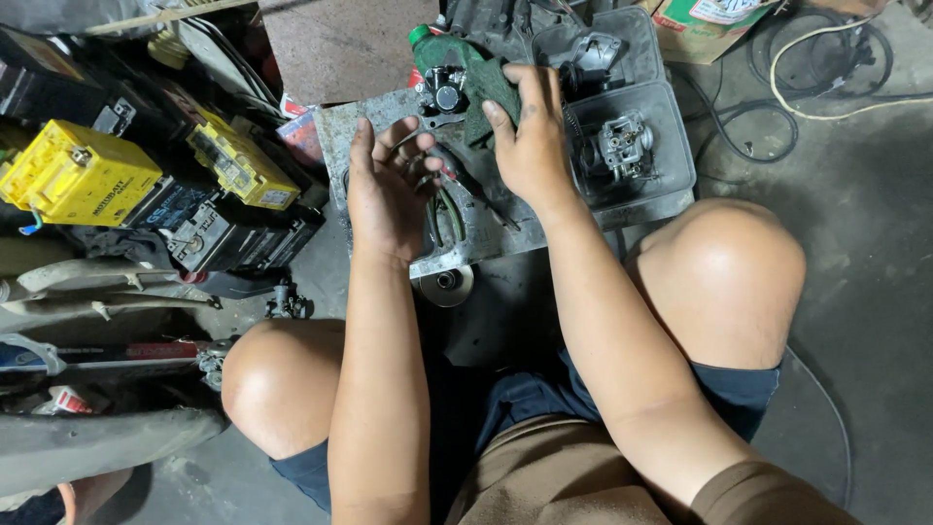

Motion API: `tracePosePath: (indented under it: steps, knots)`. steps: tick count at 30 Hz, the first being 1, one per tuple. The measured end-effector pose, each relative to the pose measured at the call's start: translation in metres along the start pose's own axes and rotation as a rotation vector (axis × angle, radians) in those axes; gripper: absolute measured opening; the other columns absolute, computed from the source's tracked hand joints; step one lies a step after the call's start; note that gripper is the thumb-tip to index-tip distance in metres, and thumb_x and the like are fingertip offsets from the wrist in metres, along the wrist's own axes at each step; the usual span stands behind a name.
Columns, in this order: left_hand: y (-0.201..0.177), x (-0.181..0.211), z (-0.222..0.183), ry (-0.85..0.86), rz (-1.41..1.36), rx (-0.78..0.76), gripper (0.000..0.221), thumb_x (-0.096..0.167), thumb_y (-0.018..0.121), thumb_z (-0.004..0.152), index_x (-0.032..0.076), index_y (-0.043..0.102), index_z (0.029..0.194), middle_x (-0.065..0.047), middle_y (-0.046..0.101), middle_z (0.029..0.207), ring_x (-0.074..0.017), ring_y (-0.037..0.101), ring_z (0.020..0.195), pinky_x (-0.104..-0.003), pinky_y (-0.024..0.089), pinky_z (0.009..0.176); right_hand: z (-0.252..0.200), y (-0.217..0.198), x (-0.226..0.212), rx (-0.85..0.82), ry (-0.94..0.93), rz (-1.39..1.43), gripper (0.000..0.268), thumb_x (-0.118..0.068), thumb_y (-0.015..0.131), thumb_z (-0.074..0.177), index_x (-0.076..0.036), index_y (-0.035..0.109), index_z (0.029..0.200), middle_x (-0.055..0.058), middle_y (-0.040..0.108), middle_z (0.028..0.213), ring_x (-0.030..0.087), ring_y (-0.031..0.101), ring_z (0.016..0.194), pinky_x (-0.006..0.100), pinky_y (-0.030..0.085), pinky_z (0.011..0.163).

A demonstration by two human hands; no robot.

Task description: Cleaning and inspecting small motorcycle carburetor components using a cloth and small tools.

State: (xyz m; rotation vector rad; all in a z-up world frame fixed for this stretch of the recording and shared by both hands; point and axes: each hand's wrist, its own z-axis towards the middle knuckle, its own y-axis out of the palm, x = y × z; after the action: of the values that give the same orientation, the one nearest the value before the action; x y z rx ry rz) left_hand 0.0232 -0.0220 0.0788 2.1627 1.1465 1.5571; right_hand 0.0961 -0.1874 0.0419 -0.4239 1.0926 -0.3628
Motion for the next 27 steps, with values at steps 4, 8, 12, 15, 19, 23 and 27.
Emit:
tracePosePath:
  steps: [4,8,12,15,19,23,27]
  knots:
    - [0.004,0.002,-0.003,0.031,0.014,0.070,0.051,0.055,0.051,0.093,0.009,0.070,0.104,-0.006,0.067,0.086,-0.0174,0.059,0.074,-0.035,0.041,0.078,-0.005,0.012,0.020,-0.072,0.150,-0.067,0.033,-0.004,0.065,0.096,-0.006,0.051,0.126,0.017,0.057,0.123,0.037,0.068,0.102,0.050,0.056,0.088]
    - [-0.001,-0.003,0.001,0.041,0.108,0.112,0.050,0.052,0.056,0.095,0.006,0.067,0.112,-0.007,0.069,0.092,-0.0202,0.064,0.078,-0.037,0.044,0.079,-0.013,0.027,0.039,-0.346,0.468,-0.227,0.040,-0.015,0.063,0.098,-0.013,0.051,0.137,0.019,0.043,0.144,0.042,0.055,0.126,0.056,0.051,0.102]
    - [-0.006,-0.010,0.005,0.066,0.257,0.111,0.048,0.049,0.060,0.098,0.006,0.065,0.119,-0.006,0.072,0.098,-0.0220,0.068,0.082,-0.039,0.046,0.080,-0.008,0.016,0.033,-0.531,0.518,-0.323,0.038,-0.028,0.071,0.097,-0.023,0.060,0.132,0.011,0.052,0.141,0.036,0.056,0.133,0.053,0.053,0.105]
    - [-0.006,-0.015,0.008,0.022,0.185,0.119,0.042,0.043,0.061,0.098,0.006,0.065,0.118,-0.007,0.074,0.096,-0.0237,0.070,0.080,-0.041,0.046,0.079,-0.006,0.015,0.048,-0.498,0.497,-0.337,0.018,-0.040,0.072,0.095,-0.026,0.073,0.106,0.002,0.064,0.124,0.030,0.063,0.124,0.050,0.058,0.094]
    - [-0.003,-0.014,0.008,0.002,0.226,0.166,0.038,0.039,0.062,0.098,0.007,0.067,0.116,-0.005,0.075,0.094,-0.0227,0.071,0.078,-0.039,0.049,0.077,0.008,-0.030,-0.004,-0.490,0.598,-0.368,0.035,-0.051,0.065,0.098,-0.021,0.076,0.114,0.012,0.066,0.124,0.034,0.058,0.130,0.047,0.053,0.105]
    - [-0.003,-0.018,0.012,-0.001,0.278,0.178,0.038,0.038,0.062,0.098,0.007,0.068,0.118,-0.004,0.076,0.093,-0.0219,0.072,0.077,-0.038,0.050,0.075,0.013,-0.050,0.005,-0.320,0.461,-0.332,0.020,-0.033,0.068,0.099,-0.019,0.078,0.110,0.013,0.073,0.109,0.038,0.064,0.119,0.051,0.056,0.095]
    - [-0.001,-0.025,0.016,0.002,0.314,0.179,0.037,0.036,0.062,0.098,0.006,0.068,0.119,-0.005,0.076,0.093,-0.0208,0.072,0.077,-0.036,0.051,0.073,0.018,-0.075,0.019,-0.174,0.534,-0.345,0.019,-0.034,0.073,0.098,-0.021,0.075,0.112,0.006,0.073,0.109,0.034,0.064,0.118,0.050,0.056,0.094]
